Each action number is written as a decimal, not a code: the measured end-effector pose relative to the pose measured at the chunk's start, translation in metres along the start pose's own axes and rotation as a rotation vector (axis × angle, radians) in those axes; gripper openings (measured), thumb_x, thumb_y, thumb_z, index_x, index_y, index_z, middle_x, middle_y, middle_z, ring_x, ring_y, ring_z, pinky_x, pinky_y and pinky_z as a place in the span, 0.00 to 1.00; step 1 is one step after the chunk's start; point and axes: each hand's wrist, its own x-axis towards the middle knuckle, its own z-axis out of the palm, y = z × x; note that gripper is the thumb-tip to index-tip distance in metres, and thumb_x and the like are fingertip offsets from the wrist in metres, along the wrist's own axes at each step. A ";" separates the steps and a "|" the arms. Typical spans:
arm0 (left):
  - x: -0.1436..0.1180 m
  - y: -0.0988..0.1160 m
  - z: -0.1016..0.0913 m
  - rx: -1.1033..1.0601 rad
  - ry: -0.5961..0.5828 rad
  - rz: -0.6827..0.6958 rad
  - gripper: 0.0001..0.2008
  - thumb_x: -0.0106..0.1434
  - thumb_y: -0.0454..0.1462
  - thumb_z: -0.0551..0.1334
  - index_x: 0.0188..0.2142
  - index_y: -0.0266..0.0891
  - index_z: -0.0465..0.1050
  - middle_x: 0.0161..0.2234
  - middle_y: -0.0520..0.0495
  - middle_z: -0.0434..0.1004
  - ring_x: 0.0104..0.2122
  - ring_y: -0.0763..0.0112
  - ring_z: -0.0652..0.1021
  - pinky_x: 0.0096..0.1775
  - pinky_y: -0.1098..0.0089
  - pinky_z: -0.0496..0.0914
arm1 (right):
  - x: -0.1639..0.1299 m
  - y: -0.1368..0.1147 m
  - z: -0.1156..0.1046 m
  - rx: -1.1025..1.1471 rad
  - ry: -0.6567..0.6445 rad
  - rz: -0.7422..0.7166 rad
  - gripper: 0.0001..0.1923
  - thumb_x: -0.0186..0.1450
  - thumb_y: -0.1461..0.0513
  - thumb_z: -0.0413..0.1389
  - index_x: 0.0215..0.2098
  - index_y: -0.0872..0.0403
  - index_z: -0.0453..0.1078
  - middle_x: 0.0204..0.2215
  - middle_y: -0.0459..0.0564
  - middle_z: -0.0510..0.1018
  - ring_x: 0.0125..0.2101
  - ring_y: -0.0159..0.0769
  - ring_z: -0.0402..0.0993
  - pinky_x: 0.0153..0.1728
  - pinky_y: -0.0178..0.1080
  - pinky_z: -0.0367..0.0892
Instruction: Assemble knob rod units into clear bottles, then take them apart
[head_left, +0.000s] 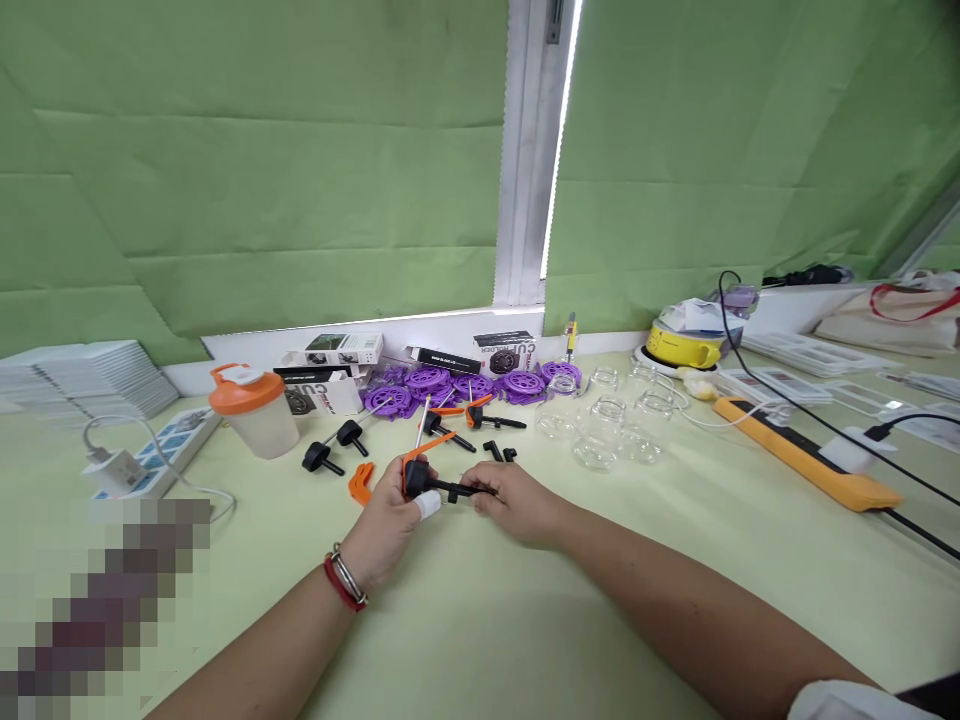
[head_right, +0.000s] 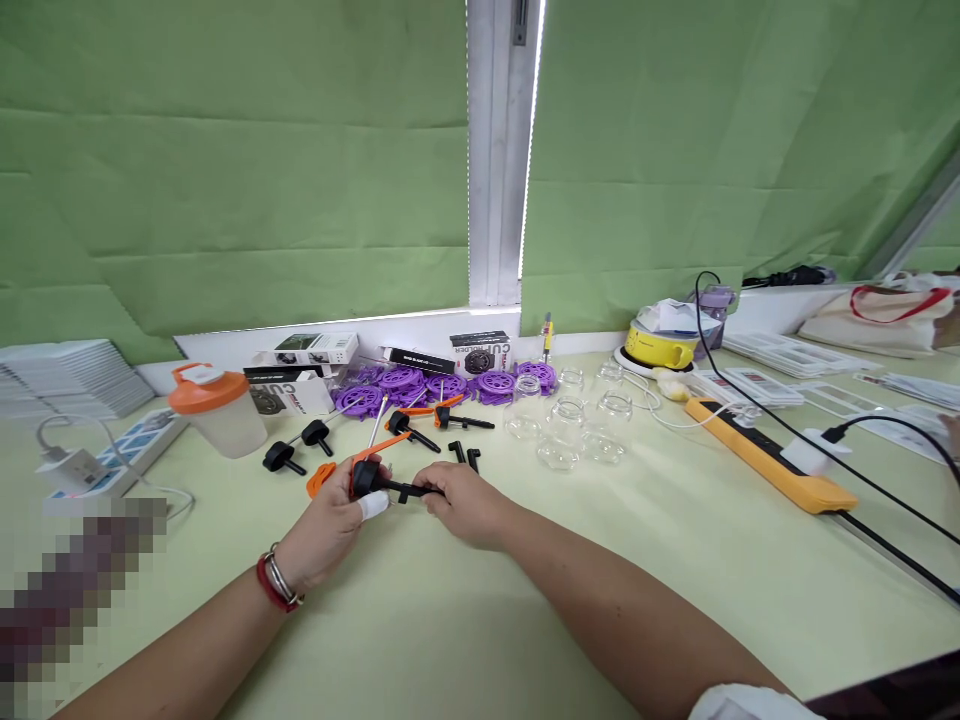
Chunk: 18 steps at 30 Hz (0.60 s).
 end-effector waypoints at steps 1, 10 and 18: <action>0.001 -0.001 -0.001 0.034 0.004 -0.001 0.19 0.52 0.37 0.66 0.43 0.42 0.64 0.40 0.50 0.69 0.41 0.70 0.70 0.42 0.69 0.64 | 0.000 0.000 0.000 -0.002 0.000 -0.009 0.09 0.61 0.69 0.48 0.36 0.54 0.68 0.31 0.46 0.70 0.31 0.31 0.65 0.32 0.33 0.59; 0.001 -0.003 -0.003 0.060 -0.062 -0.014 0.20 0.54 0.37 0.63 0.46 0.42 0.61 0.42 0.49 0.68 0.42 0.68 0.70 0.45 0.67 0.65 | 0.000 0.002 0.002 0.000 0.006 -0.007 0.09 0.61 0.70 0.48 0.34 0.54 0.67 0.30 0.46 0.69 0.31 0.31 0.64 0.32 0.33 0.58; 0.001 -0.005 -0.001 0.154 -0.022 0.005 0.19 0.56 0.37 0.62 0.46 0.42 0.59 0.42 0.50 0.67 0.39 0.70 0.70 0.43 0.67 0.65 | -0.001 0.002 0.007 0.002 0.027 -0.029 0.09 0.60 0.71 0.48 0.33 0.54 0.67 0.29 0.45 0.69 0.30 0.31 0.63 0.32 0.33 0.57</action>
